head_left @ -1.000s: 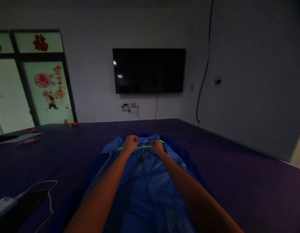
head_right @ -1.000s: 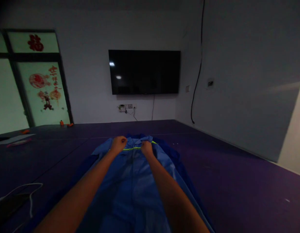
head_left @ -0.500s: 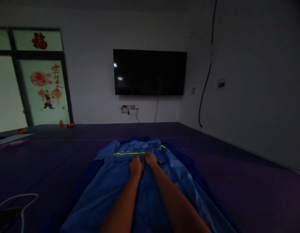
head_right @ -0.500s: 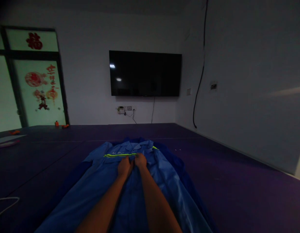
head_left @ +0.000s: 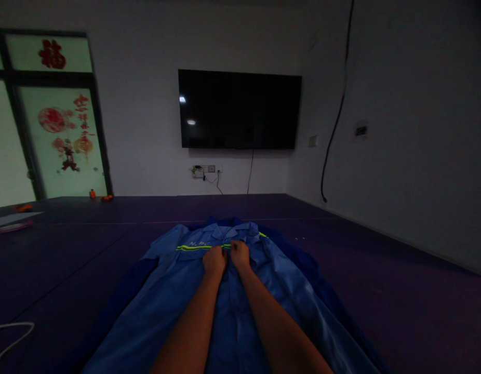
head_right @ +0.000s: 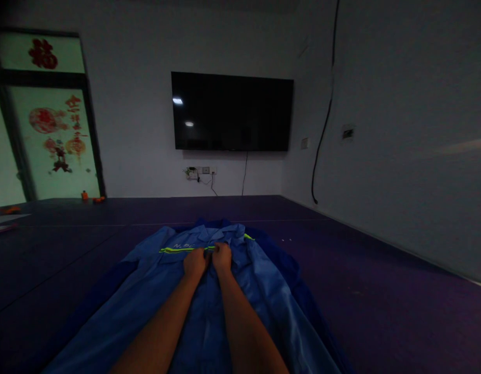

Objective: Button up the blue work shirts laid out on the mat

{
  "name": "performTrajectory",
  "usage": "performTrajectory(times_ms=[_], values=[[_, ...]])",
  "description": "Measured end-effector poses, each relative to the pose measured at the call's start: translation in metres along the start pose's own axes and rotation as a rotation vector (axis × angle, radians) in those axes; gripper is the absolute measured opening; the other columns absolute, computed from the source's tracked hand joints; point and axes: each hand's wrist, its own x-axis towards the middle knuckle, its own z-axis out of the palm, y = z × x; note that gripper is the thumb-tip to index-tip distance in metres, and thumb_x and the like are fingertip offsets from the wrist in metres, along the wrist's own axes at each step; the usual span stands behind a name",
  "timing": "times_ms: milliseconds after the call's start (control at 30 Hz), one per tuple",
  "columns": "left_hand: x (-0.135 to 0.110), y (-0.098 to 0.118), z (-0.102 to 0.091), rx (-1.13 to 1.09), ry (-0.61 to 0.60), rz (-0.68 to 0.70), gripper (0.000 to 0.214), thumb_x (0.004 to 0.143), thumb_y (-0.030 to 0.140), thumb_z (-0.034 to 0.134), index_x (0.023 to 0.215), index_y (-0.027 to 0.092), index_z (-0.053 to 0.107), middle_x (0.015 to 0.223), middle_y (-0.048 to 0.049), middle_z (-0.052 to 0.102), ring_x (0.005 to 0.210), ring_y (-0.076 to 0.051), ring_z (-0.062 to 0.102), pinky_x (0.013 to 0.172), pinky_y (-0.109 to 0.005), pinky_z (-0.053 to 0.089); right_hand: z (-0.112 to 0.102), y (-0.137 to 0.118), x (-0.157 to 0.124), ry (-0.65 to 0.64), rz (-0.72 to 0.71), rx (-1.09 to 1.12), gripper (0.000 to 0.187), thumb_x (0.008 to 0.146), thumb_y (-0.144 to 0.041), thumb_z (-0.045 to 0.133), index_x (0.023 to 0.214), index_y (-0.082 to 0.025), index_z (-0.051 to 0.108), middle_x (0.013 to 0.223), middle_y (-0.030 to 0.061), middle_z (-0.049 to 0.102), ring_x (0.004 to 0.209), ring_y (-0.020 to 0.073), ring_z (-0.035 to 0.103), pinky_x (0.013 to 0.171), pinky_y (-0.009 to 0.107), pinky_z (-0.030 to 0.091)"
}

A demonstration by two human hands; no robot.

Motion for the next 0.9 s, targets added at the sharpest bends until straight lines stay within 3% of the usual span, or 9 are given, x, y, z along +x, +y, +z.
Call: performTrajectory(times_ms=[133,300,567,700,800,900], values=[[0.008,-0.007,0.005,-0.215,0.112,0.141,0.024,0.080,0.016,0.046,0.096,0.014,0.064,0.099,-0.0121,0.064,0.099,-0.020,0.057,0.087,-0.029,0.039,0.004,-0.002,0.003,-0.059,-0.092,0.049,0.040,0.077,-0.004,0.037,0.103,-0.016,0.064,0.106,0.0060,0.065,0.101,0.0153,0.057,0.088,0.023,0.040],[0.022,-0.010,0.015,-0.569,0.062,0.146,0.032,0.077,0.007,0.045,0.105,0.011,0.061,0.110,-0.0136,0.061,0.105,-0.019,0.054,0.095,-0.032,0.036,0.004,-0.002,0.003,-0.149,-0.111,0.068,0.041,0.075,-0.003,0.038,0.102,-0.018,0.065,0.106,0.0037,0.065,0.101,0.0144,0.057,0.087,0.021,0.041],[0.025,-0.013,0.020,-0.768,-0.034,0.196,0.037,0.078,0.006,0.041,0.107,0.016,0.061,0.106,-0.0044,0.065,0.104,-0.016,0.056,0.092,-0.029,0.041,0.006,0.005,0.005,-0.167,-0.069,0.131,0.044,0.077,-0.004,0.033,0.108,-0.015,0.062,0.110,0.0042,0.063,0.104,0.0124,0.056,0.087,0.019,0.041],[0.023,-0.014,0.022,-0.846,-0.026,0.154,0.036,0.077,0.008,0.044,0.107,0.016,0.061,0.107,-0.0044,0.065,0.105,-0.017,0.056,0.094,-0.031,0.040,0.008,0.004,0.007,-0.144,-0.039,0.019,0.044,0.079,-0.007,0.034,0.115,-0.015,0.058,0.114,0.0047,0.061,0.106,0.0120,0.055,0.087,0.019,0.041],[0.024,-0.016,0.022,-0.831,-0.005,0.107,0.034,0.076,0.009,0.046,0.106,0.016,0.062,0.111,-0.0052,0.063,0.106,-0.017,0.055,0.095,-0.030,0.039,0.009,0.000,0.010,-0.151,-0.027,-0.120,0.037,0.079,-0.009,0.040,0.107,-0.018,0.063,0.108,0.0059,0.064,0.101,0.0145,0.057,0.084,0.020,0.042],[0.027,-0.017,0.022,-0.756,0.023,0.063,0.032,0.076,0.011,0.048,0.105,0.015,0.062,0.114,-0.0065,0.061,0.105,-0.017,0.055,0.093,-0.028,0.039,0.012,-0.004,0.014,-0.141,0.009,-0.162,0.028,0.079,-0.013,0.044,0.094,-0.013,0.068,0.098,0.0129,0.066,0.095,0.0198,0.060,0.079,0.024,0.044]])
